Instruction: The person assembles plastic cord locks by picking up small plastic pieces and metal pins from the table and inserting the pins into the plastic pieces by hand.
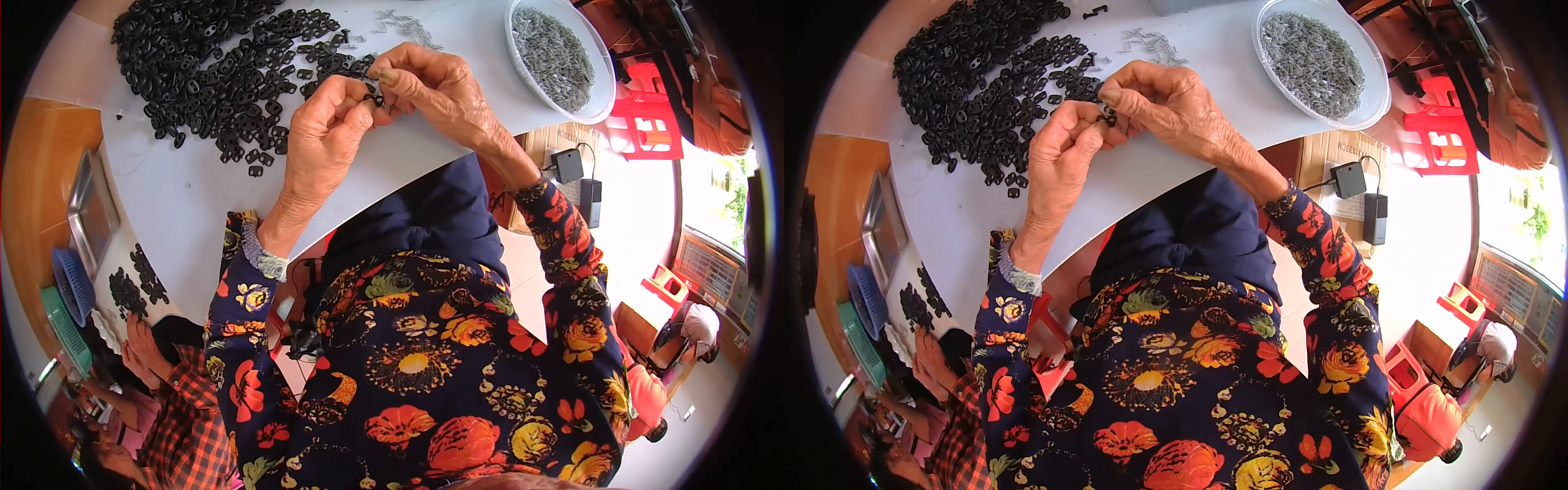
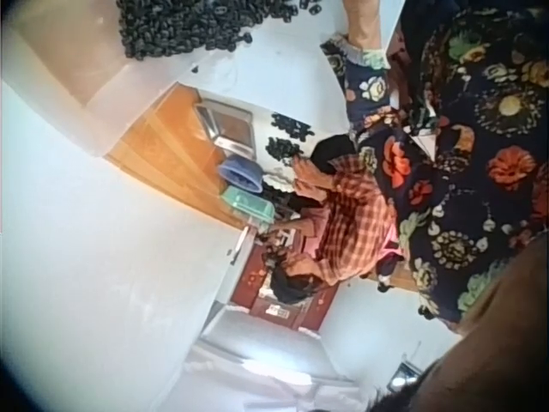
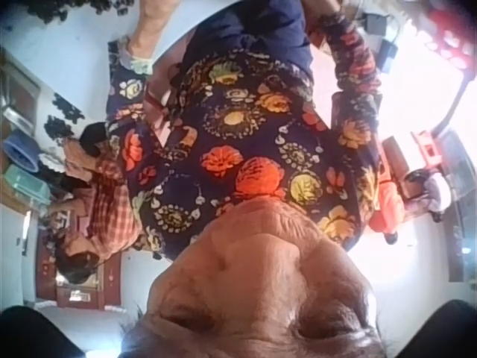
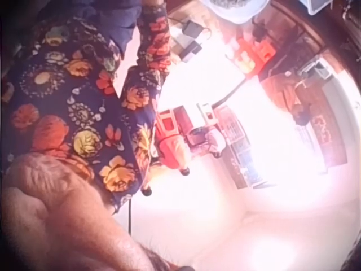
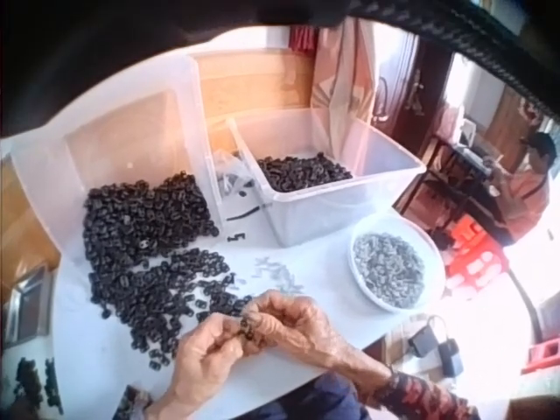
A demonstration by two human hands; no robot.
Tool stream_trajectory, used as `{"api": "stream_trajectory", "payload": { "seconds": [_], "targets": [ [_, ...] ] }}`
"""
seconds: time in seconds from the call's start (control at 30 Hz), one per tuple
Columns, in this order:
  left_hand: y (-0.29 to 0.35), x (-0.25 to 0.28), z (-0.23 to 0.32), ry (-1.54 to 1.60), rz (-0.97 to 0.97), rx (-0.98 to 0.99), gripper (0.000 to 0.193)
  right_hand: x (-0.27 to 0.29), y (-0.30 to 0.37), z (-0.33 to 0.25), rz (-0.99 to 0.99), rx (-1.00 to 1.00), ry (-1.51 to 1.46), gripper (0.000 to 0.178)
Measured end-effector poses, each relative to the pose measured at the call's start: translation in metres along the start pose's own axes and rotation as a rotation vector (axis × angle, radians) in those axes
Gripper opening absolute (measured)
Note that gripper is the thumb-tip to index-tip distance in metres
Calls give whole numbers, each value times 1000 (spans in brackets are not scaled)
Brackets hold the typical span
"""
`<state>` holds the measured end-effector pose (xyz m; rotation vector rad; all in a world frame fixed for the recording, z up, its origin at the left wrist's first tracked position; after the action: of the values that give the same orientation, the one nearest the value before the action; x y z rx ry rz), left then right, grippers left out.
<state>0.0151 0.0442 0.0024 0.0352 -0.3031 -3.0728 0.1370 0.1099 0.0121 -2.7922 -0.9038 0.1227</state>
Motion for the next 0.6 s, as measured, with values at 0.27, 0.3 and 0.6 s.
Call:
{"api": "stream_trajectory", "payload": {
  "seconds": [0.27,0.3,0.6],
  "targets": [
    [0,-2,0,0,-8,-51,7,-5,4,5,-7,-7,105,16],
    [0,-1,1,26,-8,-63,8,-6,4,3,-7,-5,103,16],
    [-8,33,40,-282,147,-277,13,8,13,11,109,11,-191,12]
  ]
}}
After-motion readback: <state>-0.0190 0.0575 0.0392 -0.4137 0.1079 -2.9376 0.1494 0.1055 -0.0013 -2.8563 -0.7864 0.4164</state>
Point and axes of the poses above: each hand's wrist, its own y-axis away from the middle knuckle, its own x-axis out of the back of the hand, z = x × y, the point moved 7 cm from there along -y, towards the middle knuckle, and after that the axes turned 12 degrees about x, right-handed, at the moved point
